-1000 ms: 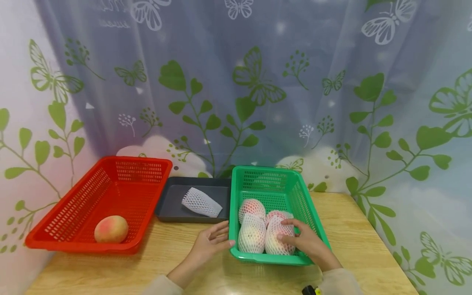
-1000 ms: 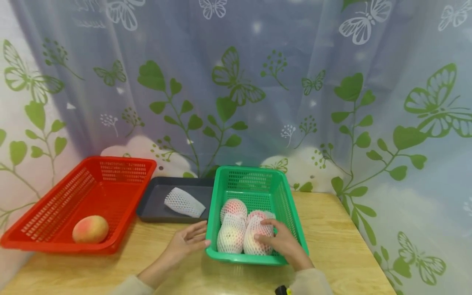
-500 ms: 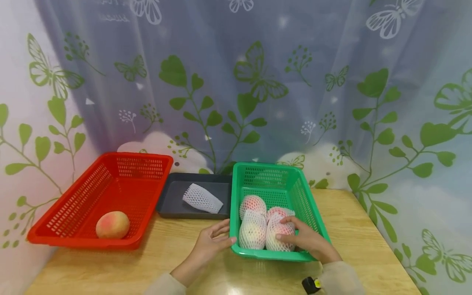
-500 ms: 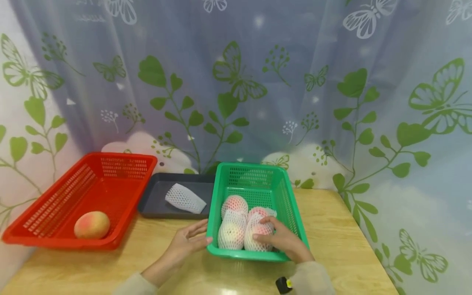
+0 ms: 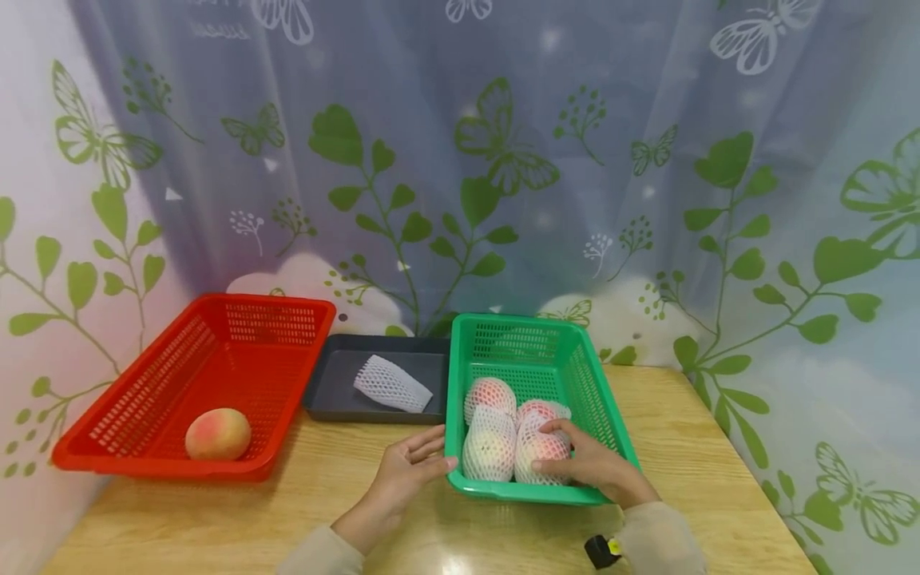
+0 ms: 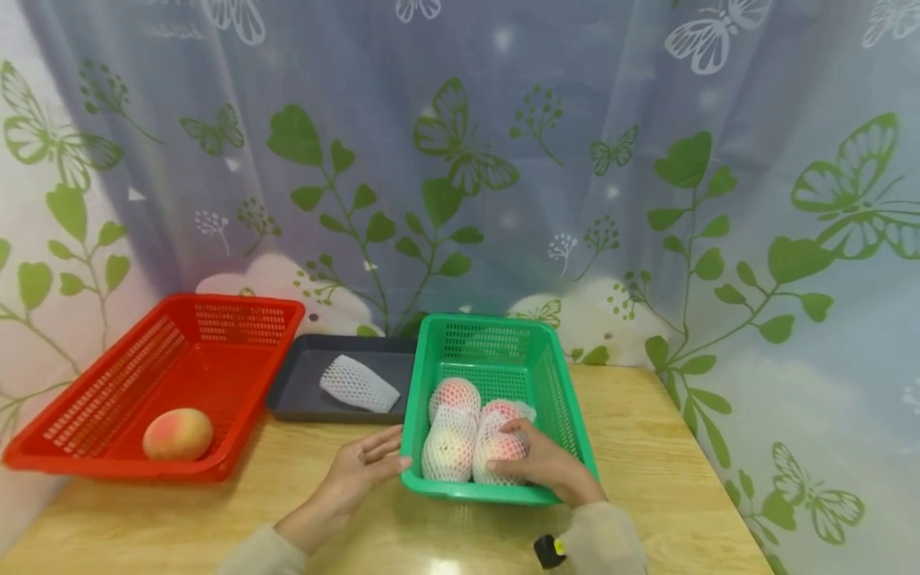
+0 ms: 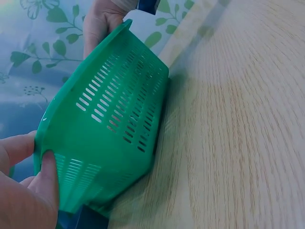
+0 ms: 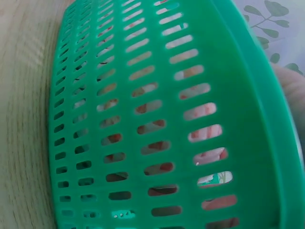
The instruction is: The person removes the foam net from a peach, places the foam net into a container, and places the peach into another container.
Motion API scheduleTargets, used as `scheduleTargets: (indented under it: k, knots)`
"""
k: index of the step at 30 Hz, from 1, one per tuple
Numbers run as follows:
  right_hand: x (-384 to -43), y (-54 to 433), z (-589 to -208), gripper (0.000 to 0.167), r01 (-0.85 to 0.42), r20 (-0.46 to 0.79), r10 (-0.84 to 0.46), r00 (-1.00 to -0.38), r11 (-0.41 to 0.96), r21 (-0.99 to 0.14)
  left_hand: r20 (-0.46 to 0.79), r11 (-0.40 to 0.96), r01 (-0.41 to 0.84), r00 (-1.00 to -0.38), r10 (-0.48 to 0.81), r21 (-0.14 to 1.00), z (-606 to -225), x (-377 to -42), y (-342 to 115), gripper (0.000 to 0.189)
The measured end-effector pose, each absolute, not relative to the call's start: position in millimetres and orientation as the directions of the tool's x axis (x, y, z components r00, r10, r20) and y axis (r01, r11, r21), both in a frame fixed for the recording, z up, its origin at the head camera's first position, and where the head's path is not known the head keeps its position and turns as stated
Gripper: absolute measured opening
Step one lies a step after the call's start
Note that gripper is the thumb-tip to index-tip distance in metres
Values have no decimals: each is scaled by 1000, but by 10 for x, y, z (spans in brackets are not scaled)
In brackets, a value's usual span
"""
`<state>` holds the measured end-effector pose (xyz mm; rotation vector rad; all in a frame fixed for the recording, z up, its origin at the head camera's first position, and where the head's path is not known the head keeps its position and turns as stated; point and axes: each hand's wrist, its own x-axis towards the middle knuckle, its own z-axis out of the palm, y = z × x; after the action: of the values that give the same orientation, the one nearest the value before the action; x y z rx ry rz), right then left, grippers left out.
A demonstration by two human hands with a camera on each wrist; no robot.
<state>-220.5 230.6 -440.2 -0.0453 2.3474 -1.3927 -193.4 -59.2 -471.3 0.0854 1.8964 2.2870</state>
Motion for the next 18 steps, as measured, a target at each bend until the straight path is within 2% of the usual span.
scheduleTargets:
  k: [18]
  knots:
    - [-2205,2272,-4417,65,172,-282,-164,-945,484,-858,-97,-198,-127,-983,154,972,-4720,-1942,-573,60]
